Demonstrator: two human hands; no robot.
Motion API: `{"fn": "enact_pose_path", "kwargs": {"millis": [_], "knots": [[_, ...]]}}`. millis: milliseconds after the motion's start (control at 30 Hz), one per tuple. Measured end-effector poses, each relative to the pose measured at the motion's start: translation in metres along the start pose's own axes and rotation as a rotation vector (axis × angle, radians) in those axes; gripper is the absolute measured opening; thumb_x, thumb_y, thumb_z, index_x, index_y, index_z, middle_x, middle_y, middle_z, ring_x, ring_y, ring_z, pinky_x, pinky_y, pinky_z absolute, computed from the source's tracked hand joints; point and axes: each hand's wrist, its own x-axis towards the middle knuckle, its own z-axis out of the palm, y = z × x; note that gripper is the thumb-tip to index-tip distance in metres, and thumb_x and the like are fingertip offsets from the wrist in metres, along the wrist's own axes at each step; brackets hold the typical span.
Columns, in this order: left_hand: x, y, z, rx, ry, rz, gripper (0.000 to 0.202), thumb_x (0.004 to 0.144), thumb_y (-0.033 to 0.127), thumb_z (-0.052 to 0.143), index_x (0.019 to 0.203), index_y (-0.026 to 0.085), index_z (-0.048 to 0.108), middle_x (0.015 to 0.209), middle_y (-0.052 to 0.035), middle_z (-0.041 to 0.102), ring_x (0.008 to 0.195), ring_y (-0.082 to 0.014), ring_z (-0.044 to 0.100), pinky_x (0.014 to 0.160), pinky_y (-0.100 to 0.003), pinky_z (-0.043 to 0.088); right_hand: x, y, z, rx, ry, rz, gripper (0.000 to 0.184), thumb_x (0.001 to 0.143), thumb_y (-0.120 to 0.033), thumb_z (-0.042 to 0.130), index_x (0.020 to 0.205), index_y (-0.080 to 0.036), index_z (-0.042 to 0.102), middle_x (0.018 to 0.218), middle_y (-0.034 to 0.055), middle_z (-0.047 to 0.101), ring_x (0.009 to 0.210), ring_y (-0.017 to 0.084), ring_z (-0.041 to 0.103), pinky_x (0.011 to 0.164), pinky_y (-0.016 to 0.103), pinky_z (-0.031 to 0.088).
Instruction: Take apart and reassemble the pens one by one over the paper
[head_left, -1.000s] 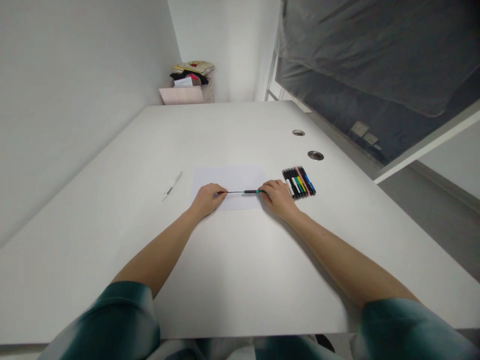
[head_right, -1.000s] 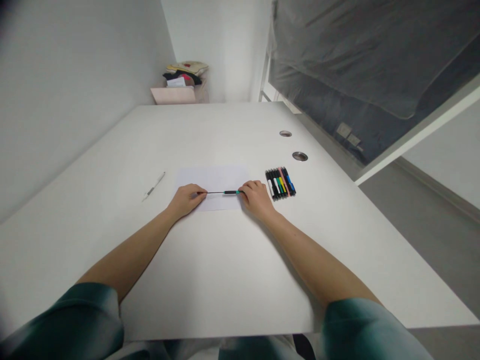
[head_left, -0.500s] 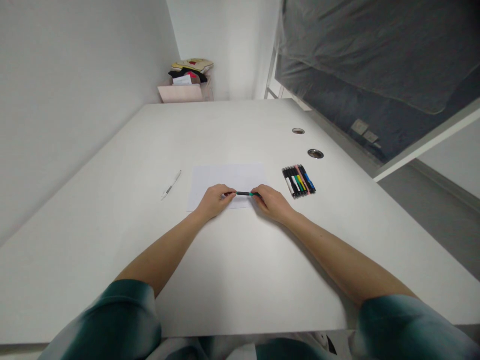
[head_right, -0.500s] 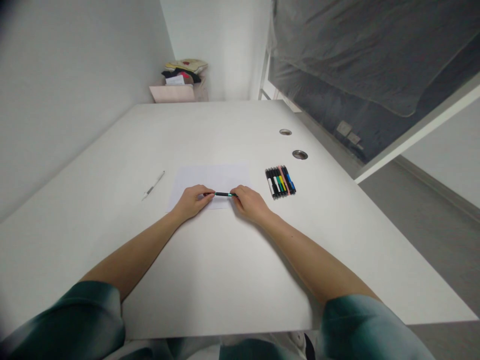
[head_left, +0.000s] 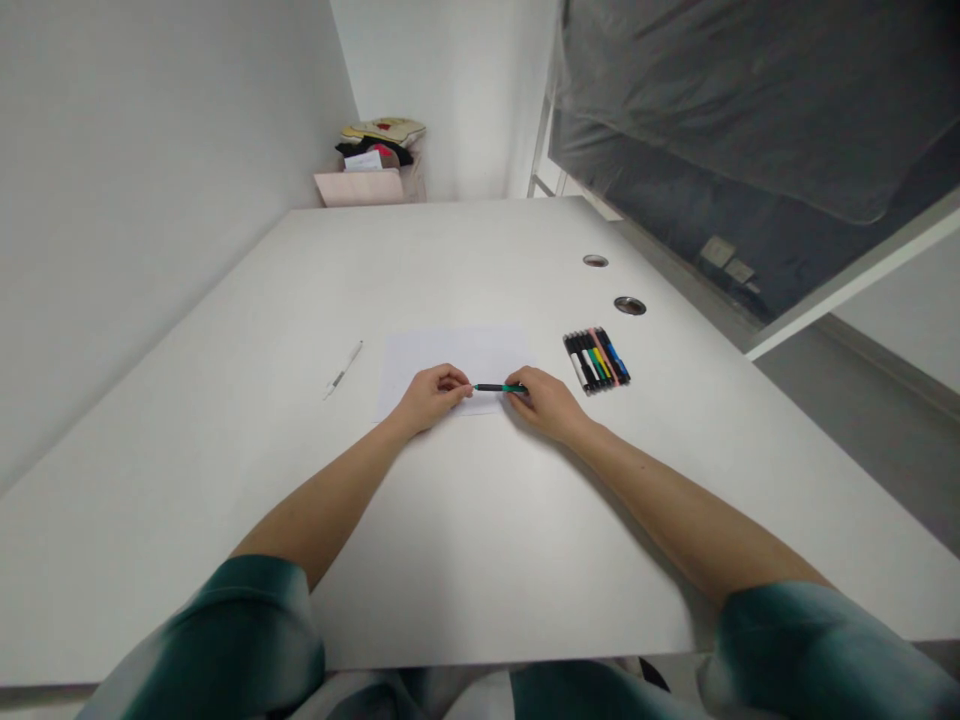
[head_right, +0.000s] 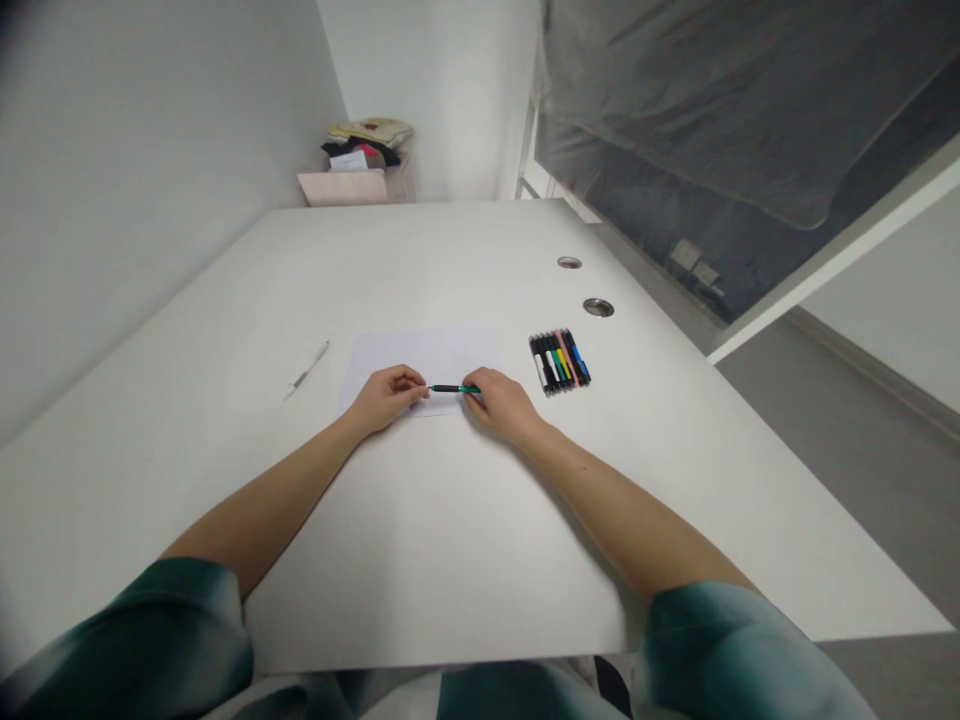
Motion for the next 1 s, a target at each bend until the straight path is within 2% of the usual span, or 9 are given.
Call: {"fn": "enact_pose_path", "kwargs": {"millis": [67,167,333,600,767,900,1000], "knots": [[0.001,-0.001,0.001,-0.046,0.005,-0.021,0.027,0.075,0.039,0.07,0.083,0.014,0.066,0.075,-0.0069,0.072,0.065,-0.0144,0.064,0.062,-0.028,0.051,0.0,0.0,0.001,-0.003,0.004,-0.005,0.014,0.087,-0.024,0.051,0.095,-0.02,0.061,0.087,0.0072,0.065,0.078,0.02,0.058,0.07,0.031,0.043],[0.001,-0.001,0.003,-0.041,0.025,-0.004,0.026,0.074,0.039,0.071,0.081,0.014,0.067,0.077,-0.0064,0.073,0.067,-0.015,0.065,0.065,-0.029,0.053,0.001,0.001,0.002,-0.014,0.003,-0.031,0.014,0.088,-0.024,0.05,0.094,-0.02,0.063,0.086,0.0069,0.066,0.077,0.019,0.058,0.07,0.031,0.043],[-0.002,0.005,0.003,0.129,0.016,0.071,0.015,0.077,0.03,0.067,0.082,0.016,0.069,0.082,-0.0051,0.074,0.076,-0.0164,0.068,0.076,-0.032,0.054,0.0,0.003,0.003,-0.052,0.011,-0.075,0.017,0.091,-0.024,0.049,0.094,-0.02,0.066,0.088,0.0078,0.068,0.08,0.021,0.059,0.073,0.032,0.043],[-0.005,0.015,0.001,0.341,0.021,0.198,0.01,0.081,0.023,0.062,0.086,0.018,0.069,0.086,-0.0034,0.074,0.08,-0.0167,0.068,0.08,-0.031,0.054,0.0,-0.007,-0.003,-0.128,-0.053,-0.063,0.031,0.097,-0.029,0.04,0.101,-0.018,0.069,0.091,0.0098,0.067,0.083,0.021,0.059,0.069,0.031,0.041],[-0.005,0.013,0.002,0.359,0.004,0.207,0.011,0.082,0.021,0.061,0.091,0.018,0.067,0.087,-0.0029,0.073,0.081,-0.016,0.068,0.08,-0.03,0.053,-0.001,-0.011,-0.004,-0.106,-0.037,0.001,0.022,0.09,-0.031,0.052,0.103,-0.018,0.064,0.088,0.0073,0.067,0.079,0.02,0.059,0.066,0.029,0.039],[-0.005,0.011,0.001,0.388,0.026,0.224,0.024,0.081,0.028,0.065,0.103,0.017,0.065,0.097,-0.0055,0.072,0.089,-0.0181,0.066,0.087,-0.034,0.051,0.0,-0.008,-0.003,-0.114,-0.026,-0.003,0.015,0.089,-0.026,0.051,0.097,-0.019,0.063,0.087,0.0066,0.067,0.077,0.018,0.059,0.065,0.028,0.038],[-0.003,0.01,-0.001,0.487,0.021,0.218,0.021,0.089,0.034,0.055,0.093,0.018,0.067,0.091,-0.0059,0.071,0.087,-0.0196,0.063,0.086,-0.037,0.048,0.001,-0.006,-0.003,-0.126,-0.019,-0.02,0.016,0.09,-0.026,0.051,0.097,-0.018,0.063,0.088,0.0071,0.067,0.079,0.019,0.059,0.066,0.028,0.038]]}}
